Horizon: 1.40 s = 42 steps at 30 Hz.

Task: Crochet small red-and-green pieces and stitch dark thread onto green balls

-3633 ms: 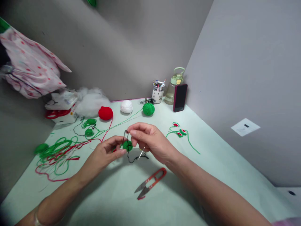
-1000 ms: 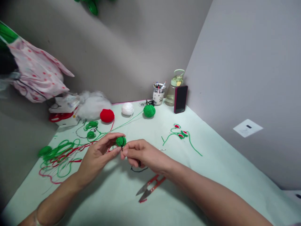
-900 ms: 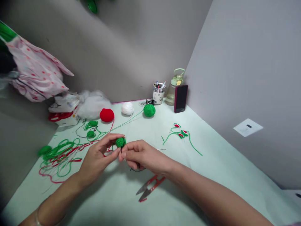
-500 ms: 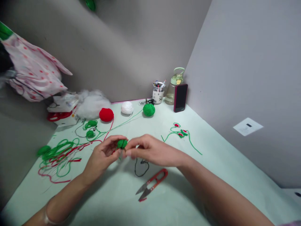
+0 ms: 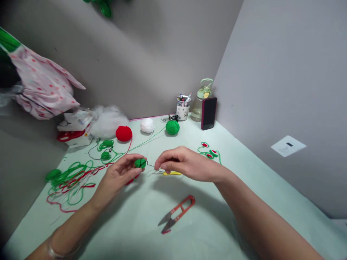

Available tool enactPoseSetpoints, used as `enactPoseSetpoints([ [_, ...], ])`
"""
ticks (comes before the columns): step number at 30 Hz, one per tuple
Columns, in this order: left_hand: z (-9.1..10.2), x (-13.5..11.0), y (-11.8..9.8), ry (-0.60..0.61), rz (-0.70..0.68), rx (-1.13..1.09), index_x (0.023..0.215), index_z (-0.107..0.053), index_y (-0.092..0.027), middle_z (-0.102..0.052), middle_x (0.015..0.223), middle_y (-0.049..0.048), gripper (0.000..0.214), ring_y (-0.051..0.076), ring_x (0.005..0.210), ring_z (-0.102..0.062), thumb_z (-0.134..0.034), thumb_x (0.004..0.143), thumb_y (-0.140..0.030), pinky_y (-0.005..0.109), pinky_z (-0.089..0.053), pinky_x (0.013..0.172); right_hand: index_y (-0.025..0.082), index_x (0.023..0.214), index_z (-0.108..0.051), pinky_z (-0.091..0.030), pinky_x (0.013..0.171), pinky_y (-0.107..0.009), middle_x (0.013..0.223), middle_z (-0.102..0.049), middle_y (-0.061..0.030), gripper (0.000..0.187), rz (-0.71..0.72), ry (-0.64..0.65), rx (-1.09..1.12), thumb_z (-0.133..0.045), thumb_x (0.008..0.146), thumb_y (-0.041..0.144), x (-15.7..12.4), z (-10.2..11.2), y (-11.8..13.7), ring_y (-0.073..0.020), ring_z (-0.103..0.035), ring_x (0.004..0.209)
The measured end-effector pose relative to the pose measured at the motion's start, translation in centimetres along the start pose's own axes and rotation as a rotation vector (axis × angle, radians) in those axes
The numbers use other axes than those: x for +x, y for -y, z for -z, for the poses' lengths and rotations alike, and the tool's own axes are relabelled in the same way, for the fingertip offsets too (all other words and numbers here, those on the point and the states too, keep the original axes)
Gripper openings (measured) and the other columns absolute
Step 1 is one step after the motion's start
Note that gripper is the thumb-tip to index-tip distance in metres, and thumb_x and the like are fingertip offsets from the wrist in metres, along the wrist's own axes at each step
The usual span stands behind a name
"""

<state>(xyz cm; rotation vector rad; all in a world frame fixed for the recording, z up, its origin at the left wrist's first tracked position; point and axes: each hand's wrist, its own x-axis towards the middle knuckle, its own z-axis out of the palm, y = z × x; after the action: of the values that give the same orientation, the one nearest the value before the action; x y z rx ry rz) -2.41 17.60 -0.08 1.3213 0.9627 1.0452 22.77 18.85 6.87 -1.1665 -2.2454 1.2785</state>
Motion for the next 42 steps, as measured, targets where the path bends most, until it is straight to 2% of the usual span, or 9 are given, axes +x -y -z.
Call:
enactPoseSetpoints([
  [2, -0.1, -0.1, 0.0, -0.04, -0.008, -0.024, 0.108, -0.072, -0.022, -0.072, 0.094, 0.0017, 0.028, 0.015, 0.085, -0.066, -0.079, 0.081, -0.024, 0.024, -0.052, 0.075, 0.02, 0.114, -0.072, -0.049, 0.063, -0.025, 0.081, -0.067, -0.0011, 0.025, 0.02, -0.092, 0.239, -0.057, 0.098, 0.032, -0.1, -0.6, 0.6, -0.0115, -0.059, 0.065],
  [5, -0.3, -0.3, -0.1, -0.079, -0.026, -0.047, 0.105, -0.073, -0.022, -0.074, 0.093, 0.0017, 0.029, 0.016, 0.086, -0.068, -0.081, 0.078, -0.022, 0.025, -0.053, 0.075, 0.018, 0.119, -0.069, -0.053, 0.064, -0.027, 0.078, -0.066, -0.0002, 0.026, 0.031, -0.233, 0.351, -0.06, 0.095, 0.025, 0.3, -2.2, 0.6, -0.0119, -0.063, 0.061],
  [7, -0.4, -0.4, -0.3, -0.077, -0.042, -0.042, 0.102, -0.073, -0.022, -0.075, 0.092, 0.0018, 0.026, 0.016, 0.085, -0.069, -0.081, 0.078, -0.021, 0.025, -0.054, 0.074, 0.017, 0.116, -0.07, -0.053, 0.064, -0.028, 0.082, -0.067, -0.0027, 0.024, 0.097, -0.358, 0.195, -0.058, 0.095, 0.021, 0.7, -3.4, 0.3, -0.0134, -0.065, 0.064],
  [9, -0.5, -0.4, -0.4, -0.084, -0.068, -0.04, 0.101, -0.073, -0.022, -0.075, 0.093, 0.0016, 0.024, 0.016, 0.085, -0.069, -0.08, 0.078, -0.02, 0.024, -0.054, 0.074, 0.016, 0.109, -0.072, -0.05, 0.062, -0.028, 0.084, -0.067, -0.0048, 0.022, 0.203, -0.45, -0.116, -0.054, 0.098, 0.019, 1.0, -4.3, 0.0, -0.0143, -0.063, 0.065],
  [12, -0.4, -0.4, -0.6, -0.104, -0.105, -0.028, 0.102, -0.072, -0.023, -0.075, 0.096, 0.0012, 0.024, 0.015, 0.087, -0.068, -0.079, 0.08, -0.019, 0.024, -0.055, 0.078, 0.015, 0.1, -0.073, -0.046, 0.059, -0.027, 0.083, -0.066, -0.0061, 0.023, 0.342, -0.48, -0.484, -0.05, 0.101, 0.016, 1.1, -4.9, -0.2, -0.0143, -0.059, 0.065],
  [17, -0.1, -0.5, -0.4, -0.127, -0.133, -0.008, 0.104, -0.071, -0.025, -0.072, 0.103, 0.0007, 0.024, 0.014, 0.093, -0.067, -0.078, 0.082, -0.019, 0.025, -0.053, 0.086, 0.013, 0.095, -0.07, -0.045, 0.06, -0.024, 0.085, -0.062, -0.0065, 0.017, 0.423, -0.566, -0.539, -0.053, 0.099, 0.012, 0.5, -4.7, 0.6, -0.0125, -0.057, 0.066],
  [33, -0.1, -0.6, -0.3, -0.108, -0.21, 0.069, 0.105, -0.072, -0.026, -0.071, 0.108, 0.0023, 0.023, 0.016, 0.096, -0.067, -0.076, 0.084, -0.016, 0.028, -0.053, 0.087, 0.011, 0.092, -0.071, -0.04, 0.057, -0.025, 0.079, -0.058, -0.005, 0.021, 0.388, -0.51, -0.517, -0.05, 0.097, 0.009, 0.2, -5.2, 0.9, -0.0133, -0.053, 0.066],
  [39, -0.3, -0.6, -0.4, -0.127, -0.234, 0.06, 0.101, -0.073, -0.024, -0.071, 0.104, 0.0022, 0.023, 0.016, 0.095, -0.067, -0.078, 0.081, -0.014, 0.027, -0.054, 0.086, 0.016, 0.089, -0.071, -0.04, 0.058, -0.024, 0.079, -0.058, -0.0017, 0.019, 0.23, -0.435, -0.269, -0.053, 0.093, 0.01, 0.1, -5.4, 1.2, -0.0108, -0.052, 0.063],
  [42, -0.5, -0.7, -0.6, -0.128, -0.193, -0.002, 0.097, -0.073, -0.023, -0.073, 0.098, 0.0021, 0.021, 0.016, 0.09, -0.068, -0.081, 0.079, -0.016, 0.027, -0.055, 0.081, 0.018, 0.088, -0.072, -0.041, 0.061, -0.025, 0.081, -0.063, -0.0015, 0.018, 0.145, -0.404, -0.129, -0.055, 0.092, 0.011, 0.4, -5.4, 1.4, -0.0118, -0.054, 0.067],
])
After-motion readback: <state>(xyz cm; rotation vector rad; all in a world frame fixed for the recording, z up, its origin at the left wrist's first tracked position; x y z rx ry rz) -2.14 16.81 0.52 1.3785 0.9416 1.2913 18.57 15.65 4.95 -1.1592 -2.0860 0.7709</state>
